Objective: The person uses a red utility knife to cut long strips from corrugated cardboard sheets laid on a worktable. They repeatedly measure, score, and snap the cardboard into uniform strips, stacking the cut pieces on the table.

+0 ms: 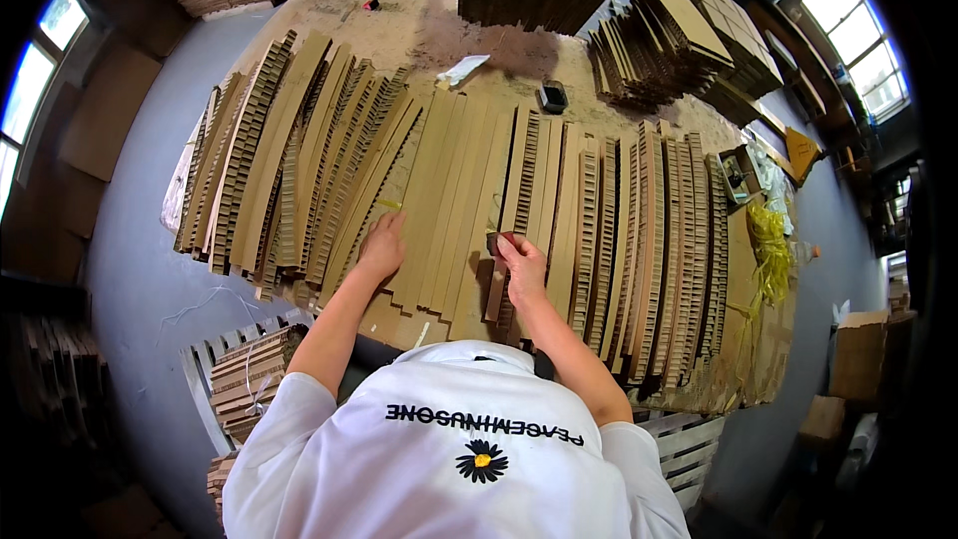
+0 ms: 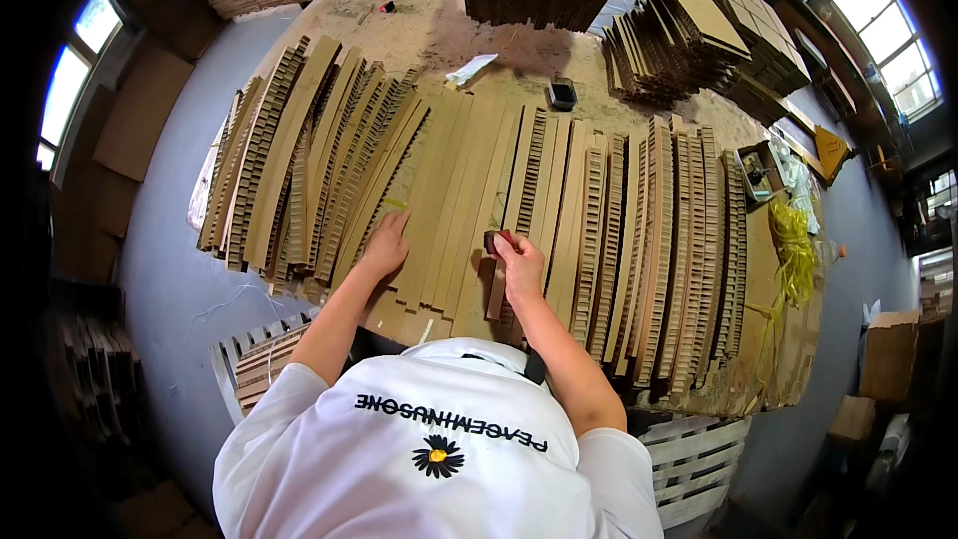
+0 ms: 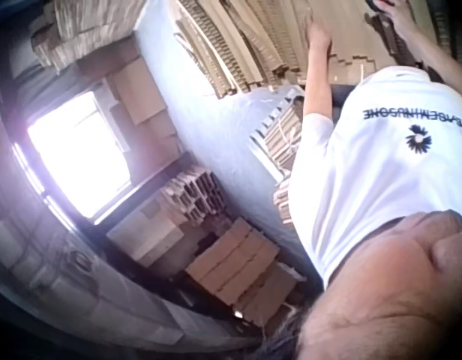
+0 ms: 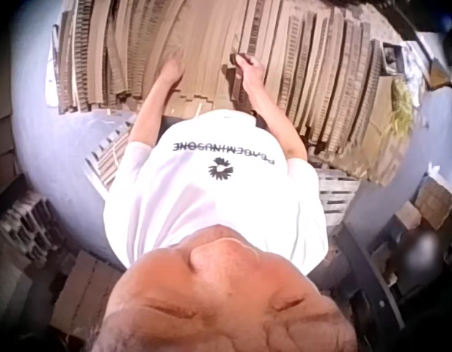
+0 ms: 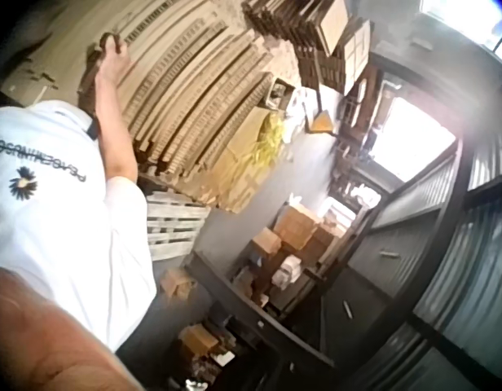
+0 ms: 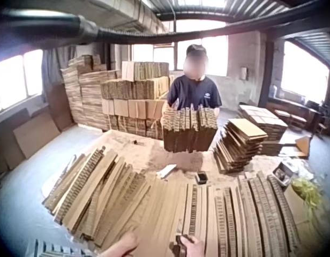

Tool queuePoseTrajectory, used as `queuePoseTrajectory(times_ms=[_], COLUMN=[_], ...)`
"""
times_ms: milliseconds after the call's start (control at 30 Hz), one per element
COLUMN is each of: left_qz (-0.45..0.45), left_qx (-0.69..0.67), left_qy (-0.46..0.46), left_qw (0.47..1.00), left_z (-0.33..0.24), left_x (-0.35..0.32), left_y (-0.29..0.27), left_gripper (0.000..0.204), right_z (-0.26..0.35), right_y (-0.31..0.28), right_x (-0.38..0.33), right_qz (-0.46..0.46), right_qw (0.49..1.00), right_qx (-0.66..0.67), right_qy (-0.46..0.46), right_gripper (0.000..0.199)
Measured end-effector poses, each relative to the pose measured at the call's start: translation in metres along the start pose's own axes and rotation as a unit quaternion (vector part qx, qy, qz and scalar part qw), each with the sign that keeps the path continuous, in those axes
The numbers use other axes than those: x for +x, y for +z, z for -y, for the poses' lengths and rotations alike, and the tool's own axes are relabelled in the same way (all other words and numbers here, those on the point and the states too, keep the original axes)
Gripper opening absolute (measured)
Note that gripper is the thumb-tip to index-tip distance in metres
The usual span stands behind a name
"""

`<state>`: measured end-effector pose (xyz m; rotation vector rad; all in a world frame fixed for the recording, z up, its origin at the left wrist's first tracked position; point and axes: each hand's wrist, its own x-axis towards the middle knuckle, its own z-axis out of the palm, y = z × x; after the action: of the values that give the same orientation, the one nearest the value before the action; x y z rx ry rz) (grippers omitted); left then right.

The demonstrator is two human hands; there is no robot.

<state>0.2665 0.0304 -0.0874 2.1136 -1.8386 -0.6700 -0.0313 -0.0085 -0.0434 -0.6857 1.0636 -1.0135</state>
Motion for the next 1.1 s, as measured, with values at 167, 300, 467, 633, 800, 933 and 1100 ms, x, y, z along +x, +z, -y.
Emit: queuePoseTrajectory(times_ms=[167,300,467,633,800,933,1100], left_qz=[-0.208,-0.016,-0.027,0.017,0.032,0.049,0.104], left_qx=[0.025,-0.005,0.070,0.119,0.194,0.194,0.155], left_qy=[0.135,0.359,0.477,0.476,0.391,0.377,0.323], left_qw=[0.968,0.933,0.876,0.871,0.899,0.904,0.928], left_z=[-0.066,-0.149,-0.165,-0.155,-0.165,-0.190,-0.192], left_x=[-0.007,-0.022,-0.030,-0.020,-0.022,-0.030,-0.048], left_y=[0.008,0.030,0.061,0.048,0.041,0.039,0.052], left_gripper=[0.033,0.019,0.018,0.018,0.020,0.020,0.017], right_z=[0.011,0.017,0.018,0.017,0.020,0.019,0.016], right_y=[-0.008,-0.043,-0.051,-0.058,-0.043,-0.043,-0.052], right_x=[0.000,0.000,-0.007,-0.007,-0.004,-0.004,-0.017], right_qz=[-0.079,-0.136,-0.123,-0.111,-0.096,-0.113,-0.066], right_qw=[0.995,0.988,0.983,0.984,0.986,0.982,0.996], right_qx=[0.046,0.057,0.126,0.127,0.131,0.153,0.066], right_qy=[-0.036,-0.048,-0.047,-0.051,-0.029,-0.006,-0.008], right_gripper=[0.016,0.015,0.014,0.013,0.012,0.011,0.017])
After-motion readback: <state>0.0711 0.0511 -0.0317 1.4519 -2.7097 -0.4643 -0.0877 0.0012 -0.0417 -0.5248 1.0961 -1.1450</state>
